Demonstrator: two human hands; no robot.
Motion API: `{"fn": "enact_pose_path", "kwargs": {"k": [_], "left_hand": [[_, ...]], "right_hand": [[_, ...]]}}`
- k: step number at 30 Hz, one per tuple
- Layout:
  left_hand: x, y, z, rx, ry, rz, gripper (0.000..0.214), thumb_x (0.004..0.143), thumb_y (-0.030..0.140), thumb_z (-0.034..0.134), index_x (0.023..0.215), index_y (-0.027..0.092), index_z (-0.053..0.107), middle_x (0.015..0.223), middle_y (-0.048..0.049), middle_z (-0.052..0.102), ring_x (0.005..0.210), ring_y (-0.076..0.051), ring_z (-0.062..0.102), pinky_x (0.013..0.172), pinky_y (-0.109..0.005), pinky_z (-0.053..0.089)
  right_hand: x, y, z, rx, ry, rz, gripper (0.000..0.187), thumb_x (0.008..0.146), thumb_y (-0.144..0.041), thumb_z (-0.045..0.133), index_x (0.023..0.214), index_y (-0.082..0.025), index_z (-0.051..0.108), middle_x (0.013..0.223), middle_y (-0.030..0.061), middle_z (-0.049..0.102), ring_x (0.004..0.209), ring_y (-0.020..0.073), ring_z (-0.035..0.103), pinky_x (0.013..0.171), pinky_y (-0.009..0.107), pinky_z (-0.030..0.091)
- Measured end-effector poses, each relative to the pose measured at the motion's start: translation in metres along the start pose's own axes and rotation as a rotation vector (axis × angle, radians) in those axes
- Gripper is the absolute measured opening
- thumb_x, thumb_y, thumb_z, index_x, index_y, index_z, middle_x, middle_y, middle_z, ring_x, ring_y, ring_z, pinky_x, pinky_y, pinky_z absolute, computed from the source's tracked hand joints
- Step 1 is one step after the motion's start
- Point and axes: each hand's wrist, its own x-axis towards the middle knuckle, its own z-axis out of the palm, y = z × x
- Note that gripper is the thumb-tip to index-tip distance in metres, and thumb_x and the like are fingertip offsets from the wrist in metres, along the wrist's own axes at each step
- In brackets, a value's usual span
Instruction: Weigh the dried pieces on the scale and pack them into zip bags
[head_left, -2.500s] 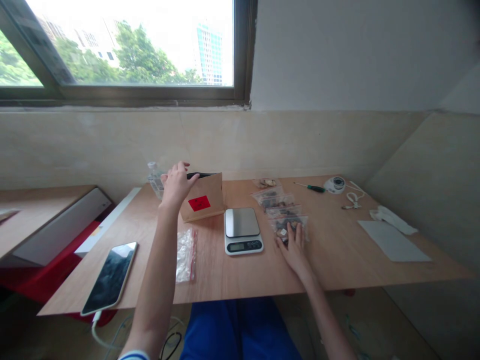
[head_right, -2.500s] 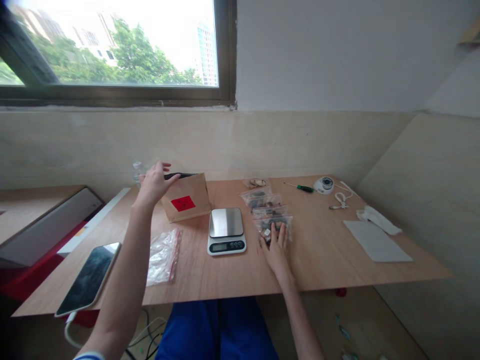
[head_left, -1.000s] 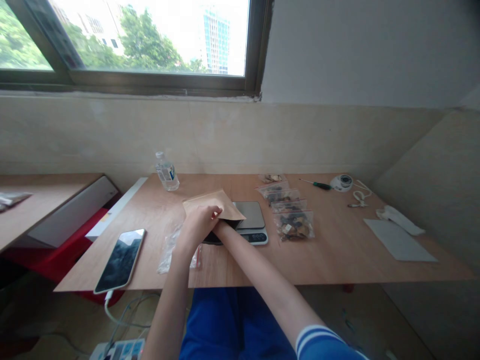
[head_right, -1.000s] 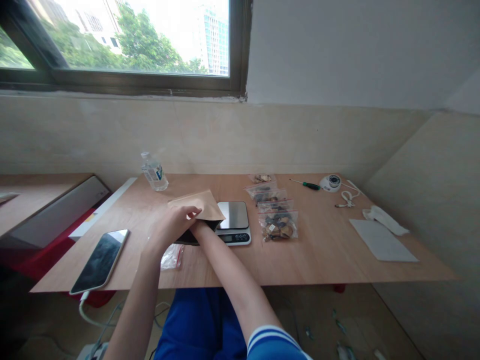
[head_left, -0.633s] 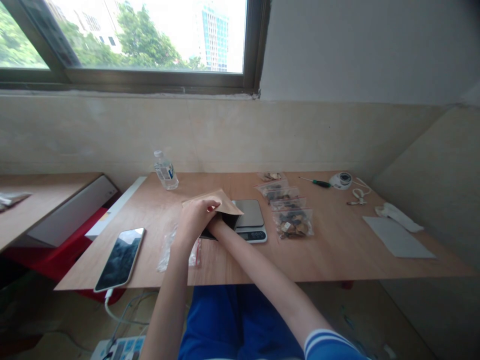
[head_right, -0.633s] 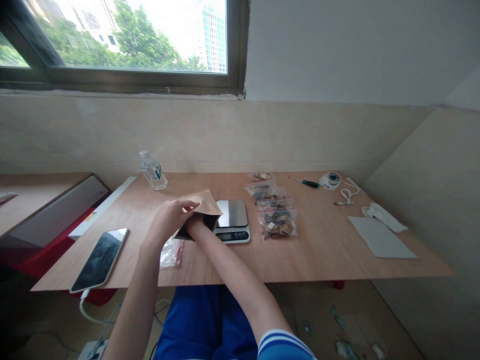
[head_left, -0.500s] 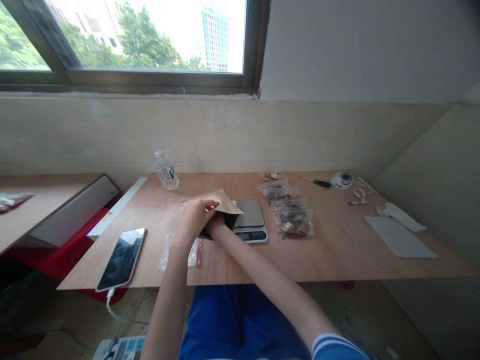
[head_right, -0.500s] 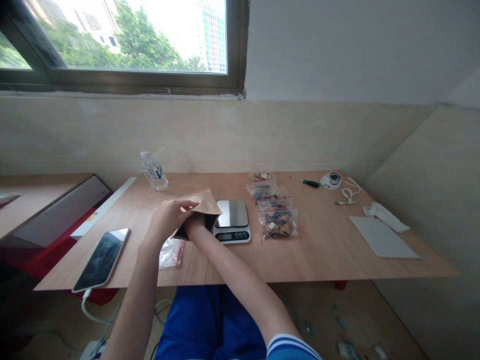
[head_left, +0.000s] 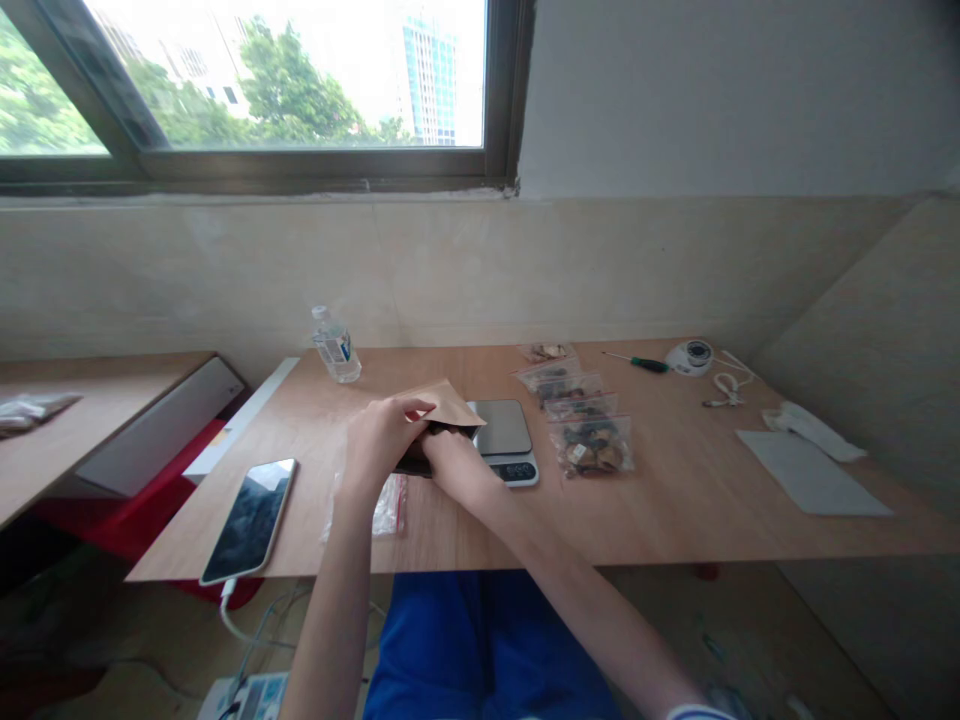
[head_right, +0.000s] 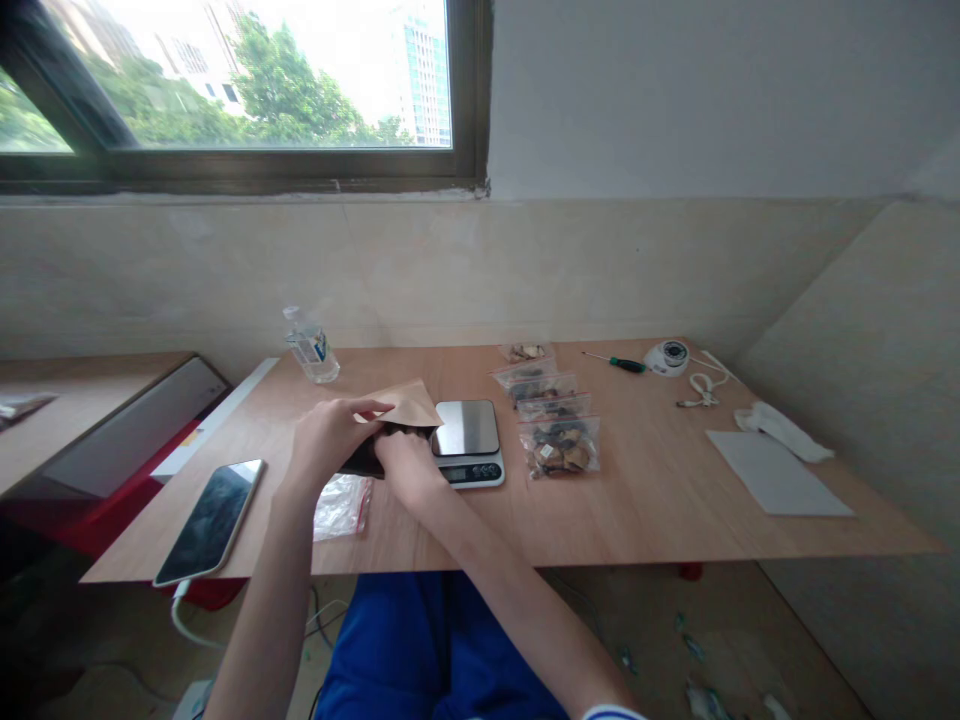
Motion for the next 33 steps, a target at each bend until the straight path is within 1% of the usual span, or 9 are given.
{"fn": "enact_pose_path", "kwargs": {"k": [6, 11, 16, 20, 23, 26, 28, 30, 33], "left_hand": [[0.000, 0.000, 0.000, 0.001, 0.004, 0.021, 0.027, 0.079, 0.037, 0.055, 0.100, 0.032, 0.072, 0.085, 0.0002, 0.073, 0.081, -0.021, 0.066, 0.061, -0.025, 0.039], [0.003, -0.001, -0.003, -0.022, -0.013, -0.022, 0.029, 0.078, 0.040, 0.055, 0.098, 0.031, 0.073, 0.081, -0.0015, 0.073, 0.079, -0.021, 0.065, 0.061, -0.025, 0.038], [0.007, -0.002, -0.005, -0.018, -0.031, -0.054, 0.030, 0.076, 0.042, 0.056, 0.097, 0.031, 0.074, 0.080, -0.0027, 0.073, 0.079, -0.023, 0.065, 0.061, -0.026, 0.038], [0.013, -0.003, -0.006, -0.027, -0.028, -0.064, 0.030, 0.075, 0.041, 0.056, 0.097, 0.032, 0.073, 0.080, -0.0023, 0.074, 0.080, -0.023, 0.066, 0.062, -0.026, 0.040], [0.016, -0.007, -0.007, -0.026, -0.015, -0.077, 0.031, 0.074, 0.043, 0.055, 0.097, 0.031, 0.074, 0.080, -0.0026, 0.074, 0.080, -0.024, 0.066, 0.063, -0.027, 0.040], [0.016, -0.018, -0.010, -0.076, -0.002, -0.082, 0.033, 0.074, 0.047, 0.055, 0.095, 0.031, 0.074, 0.081, -0.0020, 0.074, 0.078, -0.023, 0.066, 0.063, -0.026, 0.041], [0.015, -0.028, -0.012, -0.125, 0.011, -0.096, 0.033, 0.073, 0.048, 0.055, 0.093, 0.030, 0.075, 0.082, -0.0013, 0.074, 0.076, -0.022, 0.066, 0.064, -0.026, 0.041], [0.014, -0.035, -0.013, -0.171, 0.020, -0.108, 0.032, 0.072, 0.046, 0.056, 0.093, 0.030, 0.075, 0.083, -0.0009, 0.074, 0.076, -0.022, 0.066, 0.066, -0.026, 0.042], [0.012, -0.041, -0.013, -0.203, 0.029, -0.117, 0.030, 0.071, 0.043, 0.057, 0.092, 0.029, 0.075, 0.082, -0.0007, 0.075, 0.076, -0.021, 0.066, 0.066, -0.026, 0.042]], "right_hand": [[-0.026, -0.012, -0.020, -0.134, 0.079, -0.042, 0.038, 0.087, 0.001, 0.036, 0.117, -0.011, 0.054, 0.114, 0.0151, 0.058, 0.111, 0.0255, 0.054, 0.091, 0.038, 0.049], [-0.034, -0.002, -0.014, -0.026, 0.201, -0.124, 0.028, 0.089, -0.004, 0.040, 0.107, -0.012, 0.058, 0.105, 0.0125, 0.057, 0.103, 0.0235, 0.053, 0.092, 0.038, 0.048], [-0.038, 0.009, -0.002, 0.348, 0.425, -0.155, 0.024, 0.091, -0.010, 0.041, 0.104, -0.021, 0.058, 0.101, 0.0062, 0.055, 0.099, 0.0183, 0.054, 0.090, 0.034, 0.048], [-0.038, 0.006, -0.008, 0.720, 0.613, -0.116, 0.017, 0.091, -0.015, 0.044, 0.096, -0.022, 0.058, 0.097, 0.0038, 0.058, 0.094, 0.0155, 0.057, 0.087, 0.030, 0.047], [-0.039, 0.009, -0.018, 1.003, 0.671, -0.037, 0.009, 0.090, -0.023, 0.049, 0.096, -0.021, 0.056, 0.091, 0.0024, 0.059, 0.079, 0.0129, 0.059, 0.075, 0.026, 0.050], [-0.043, 0.030, -0.019, 1.152, 0.679, 0.064, 0.014, 0.086, -0.030, 0.055, 0.096, -0.020, 0.053, 0.082, 0.0008, 0.060, 0.067, 0.0115, 0.058, 0.065, 0.024, 0.050], [-0.046, 0.054, -0.014, 1.106, 0.675, 0.155, 0.016, 0.084, -0.031, 0.056, 0.095, -0.019, 0.053, 0.079, 0.0007, 0.060, 0.063, 0.0117, 0.057, 0.061, 0.025, 0.049], [-0.047, 0.079, -0.007, 0.956, 0.640, 0.238, 0.015, 0.083, -0.027, 0.053, 0.095, -0.019, 0.055, 0.078, 0.0014, 0.061, 0.062, 0.0127, 0.056, 0.059, 0.025, 0.048], [-0.042, 0.107, 0.001, 0.634, 0.551, 0.234, 0.015, 0.083, -0.017, 0.049, 0.092, -0.018, 0.060, 0.085, 0.0043, 0.063, 0.075, 0.0153, 0.059, 0.068, 0.027, 0.048]]}}
